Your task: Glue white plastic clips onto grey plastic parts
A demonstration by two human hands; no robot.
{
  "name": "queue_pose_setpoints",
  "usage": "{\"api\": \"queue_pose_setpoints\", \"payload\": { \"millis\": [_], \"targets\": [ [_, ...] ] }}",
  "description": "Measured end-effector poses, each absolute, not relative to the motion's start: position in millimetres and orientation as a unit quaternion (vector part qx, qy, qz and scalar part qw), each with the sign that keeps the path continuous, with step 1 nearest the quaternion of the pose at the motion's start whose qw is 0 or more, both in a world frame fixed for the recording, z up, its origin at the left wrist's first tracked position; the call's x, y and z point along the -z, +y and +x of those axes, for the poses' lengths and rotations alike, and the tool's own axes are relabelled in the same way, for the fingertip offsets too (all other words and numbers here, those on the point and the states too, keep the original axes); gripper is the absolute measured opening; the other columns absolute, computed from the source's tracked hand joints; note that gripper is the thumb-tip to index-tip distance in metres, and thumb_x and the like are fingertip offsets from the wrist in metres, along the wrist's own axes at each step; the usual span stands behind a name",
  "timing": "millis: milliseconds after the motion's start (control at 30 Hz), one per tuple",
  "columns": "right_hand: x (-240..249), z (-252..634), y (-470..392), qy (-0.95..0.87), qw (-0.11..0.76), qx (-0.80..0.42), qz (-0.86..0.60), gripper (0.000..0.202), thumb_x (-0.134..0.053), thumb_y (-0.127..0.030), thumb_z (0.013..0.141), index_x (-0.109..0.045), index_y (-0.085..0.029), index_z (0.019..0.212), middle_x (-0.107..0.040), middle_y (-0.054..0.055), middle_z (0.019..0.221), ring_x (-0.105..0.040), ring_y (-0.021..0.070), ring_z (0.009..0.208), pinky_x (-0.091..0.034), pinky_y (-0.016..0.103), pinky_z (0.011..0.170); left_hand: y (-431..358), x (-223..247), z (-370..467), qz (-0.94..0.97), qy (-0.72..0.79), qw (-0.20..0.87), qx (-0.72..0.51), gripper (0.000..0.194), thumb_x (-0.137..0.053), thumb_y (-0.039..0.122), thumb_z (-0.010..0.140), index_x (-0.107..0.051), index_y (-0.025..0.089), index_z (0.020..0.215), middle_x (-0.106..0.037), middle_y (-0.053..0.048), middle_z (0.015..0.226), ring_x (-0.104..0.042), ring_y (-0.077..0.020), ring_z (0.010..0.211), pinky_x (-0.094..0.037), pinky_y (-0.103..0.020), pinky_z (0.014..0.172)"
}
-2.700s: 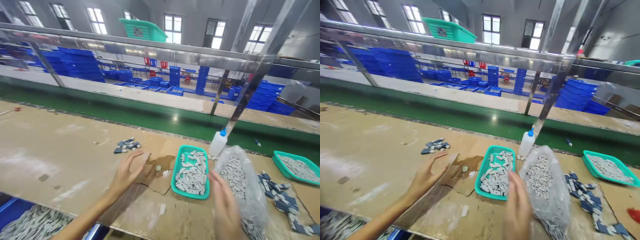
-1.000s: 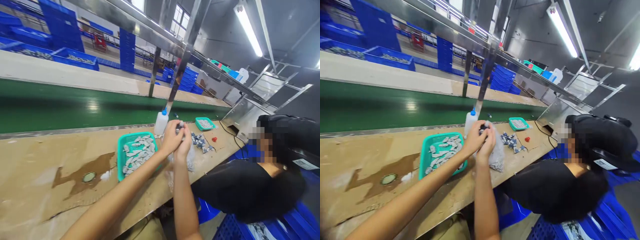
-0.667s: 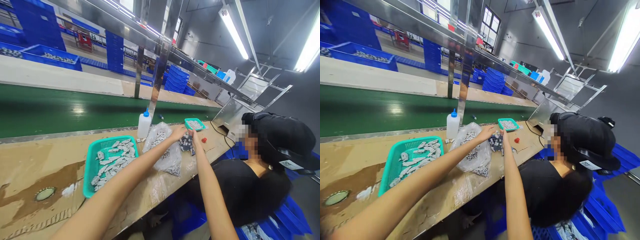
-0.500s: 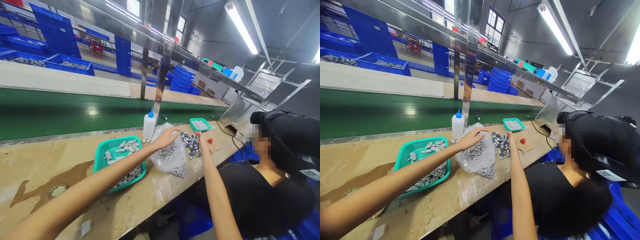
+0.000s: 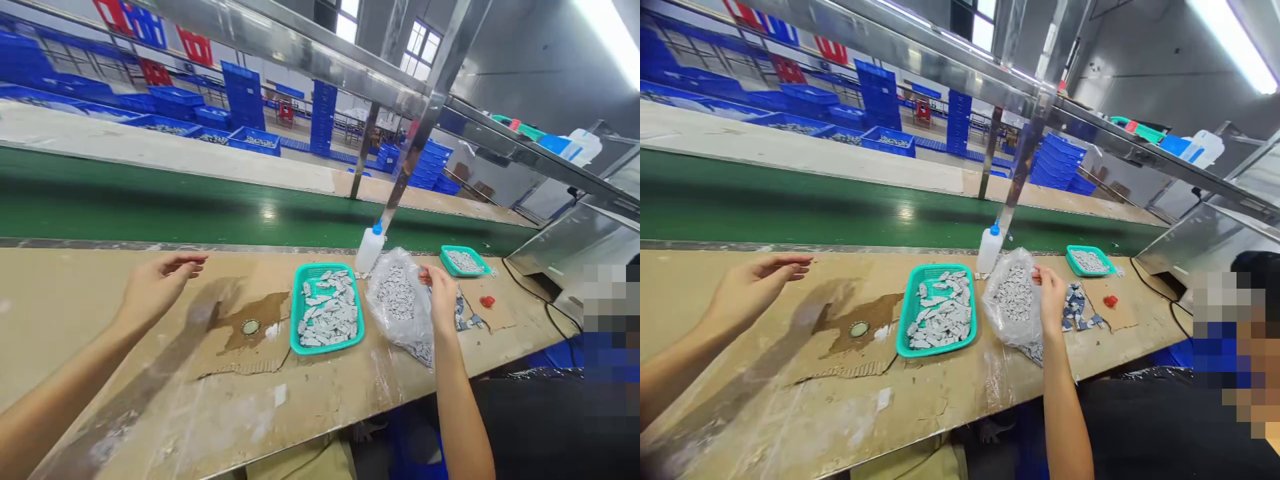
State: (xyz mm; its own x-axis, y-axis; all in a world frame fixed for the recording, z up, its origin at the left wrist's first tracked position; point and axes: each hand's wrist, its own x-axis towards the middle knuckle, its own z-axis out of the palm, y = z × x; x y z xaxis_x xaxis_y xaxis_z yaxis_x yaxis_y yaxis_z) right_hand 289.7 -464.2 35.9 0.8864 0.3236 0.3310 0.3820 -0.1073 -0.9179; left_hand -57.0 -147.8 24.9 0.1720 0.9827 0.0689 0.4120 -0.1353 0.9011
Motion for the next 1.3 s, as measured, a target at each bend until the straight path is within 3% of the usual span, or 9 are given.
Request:
{"api": "queue_pose_setpoints", "payload": {
  "millis": [100, 200, 367, 567, 733, 867, 1033, 1133, 1300],
  "targets": [
    [-38, 233, -422, -0.37, 0.539, -0.031, -0.756, 0.038, -0.047, -0.039, 0.086, -0.075, -0.016, 0.096, -0.073, 0.007, 0.085, -0.064, 0.0191, 0.076, -0.05, 0.03, 0.071, -124, -1, -80, 0.655, 0.578, 0.35, -0.339, 0.034, -0.048, 0.03, 0.065, -0.068, 0.02, 0.09, -0.069, -0.001, 0.076, -0.067, -0.0238, 0.084, -0.051, -0.044, 0.095],
    [-26, 190, -381, -0.477, 0.42, -0.078, -0.768, 0.029, -0.055, -0.027, 0.084, -0.075, -0.02, 0.104, -0.074, 0.005, 0.097, -0.066, 0.0193, 0.082, -0.05, 0.032, 0.083, -116, 20, -91, 0.673, 0.582, 0.33, -0.316, 0.032, -0.047, 0.028, 0.068, -0.068, 0.018, 0.09, -0.069, -0.002, 0.075, -0.067, -0.0255, 0.083, -0.052, -0.043, 0.09],
    [5, 168, -337, -0.539, 0.233, -0.109, -0.802, 0.04, -0.054, -0.001, 0.076, -0.075, -0.015, 0.107, -0.072, 0.014, 0.109, -0.065, 0.0252, 0.105, -0.044, 0.033, 0.096, -112, 41, -99, 0.683, 0.558, 0.338, -0.328, 0.035, -0.045, 0.027, 0.073, -0.069, 0.015, 0.096, -0.073, -0.004, 0.092, -0.066, -0.0237, 0.091, -0.051, -0.036, 0.089],
    [19, 179, -326, -0.555, 0.116, -0.118, -0.815, 0.029, -0.057, -0.005, 0.08, -0.077, -0.015, 0.1, -0.072, 0.016, 0.107, -0.065, 0.0269, 0.104, -0.044, 0.032, 0.094, -109, 49, -105, 0.689, 0.541, 0.353, -0.328, 0.04, -0.045, 0.028, 0.076, -0.07, 0.011, 0.102, -0.072, -0.008, 0.1, -0.065, -0.0231, 0.09, -0.049, -0.036, 0.09],
    [20, 183, -329, -0.555, 0.12, -0.111, -0.816, 0.022, -0.061, -0.008, 0.079, -0.074, -0.017, 0.094, -0.072, 0.012, 0.105, -0.064, 0.0258, 0.104, -0.045, 0.032, 0.09, -109, 51, -105, 0.694, 0.532, 0.354, -0.33, 0.039, -0.044, 0.027, 0.077, -0.07, 0.011, 0.102, -0.071, -0.009, 0.103, -0.065, -0.0239, 0.09, -0.049, -0.035, 0.09],
    [15, 186, -334, -0.548, 0.177, -0.101, -0.812, 0.016, -0.059, -0.017, 0.084, -0.07, -0.019, 0.096, -0.073, 0.008, 0.096, -0.067, 0.0229, 0.091, -0.048, 0.033, 0.084, -108, 57, -105, 0.69, 0.531, 0.353, -0.342, 0.035, -0.044, 0.026, 0.078, -0.07, 0.014, 0.099, -0.072, -0.009, 0.103, -0.065, -0.0242, 0.091, -0.048, -0.033, 0.091],
    [7, 173, -336, -0.533, 0.276, -0.101, -0.794, 0.032, -0.054, -0.036, 0.09, -0.066, -0.016, 0.112, -0.072, 0.012, 0.105, -0.069, 0.0212, 0.083, -0.055, 0.035, 0.079, -106, 61, -105, 0.688, 0.52, 0.347, -0.367, 0.032, -0.044, 0.024, 0.078, -0.071, 0.016, 0.092, -0.072, -0.009, 0.101, -0.065, -0.0241, 0.089, -0.049, -0.032, 0.087],
    [4, 146, -329, -0.534, 0.346, -0.154, -0.756, 0.036, -0.061, -0.041, 0.086, -0.069, -0.018, 0.112, -0.072, 0.01, 0.102, -0.069, 0.0216, 0.088, -0.057, 0.034, 0.079, -106, 62, -104, 0.687, 0.518, 0.346, -0.373, 0.031, -0.044, 0.021, 0.078, -0.072, 0.016, 0.092, -0.072, -0.008, 0.098, -0.065, -0.0234, 0.087, -0.048, -0.031, 0.086],
    [8, 99, -313, -0.544, 0.411, -0.281, -0.675, 0.024, -0.067, -0.041, 0.083, -0.074, -0.021, 0.095, -0.071, 0.006, 0.097, -0.07, 0.0186, 0.085, -0.058, 0.031, 0.08, -105, 68, -104, 0.684, 0.517, 0.337, -0.388, 0.03, -0.045, 0.017, 0.079, -0.072, 0.015, 0.091, -0.072, -0.008, 0.097, -0.064, -0.0225, 0.086, -0.048, -0.031, 0.085]
  ]
}}
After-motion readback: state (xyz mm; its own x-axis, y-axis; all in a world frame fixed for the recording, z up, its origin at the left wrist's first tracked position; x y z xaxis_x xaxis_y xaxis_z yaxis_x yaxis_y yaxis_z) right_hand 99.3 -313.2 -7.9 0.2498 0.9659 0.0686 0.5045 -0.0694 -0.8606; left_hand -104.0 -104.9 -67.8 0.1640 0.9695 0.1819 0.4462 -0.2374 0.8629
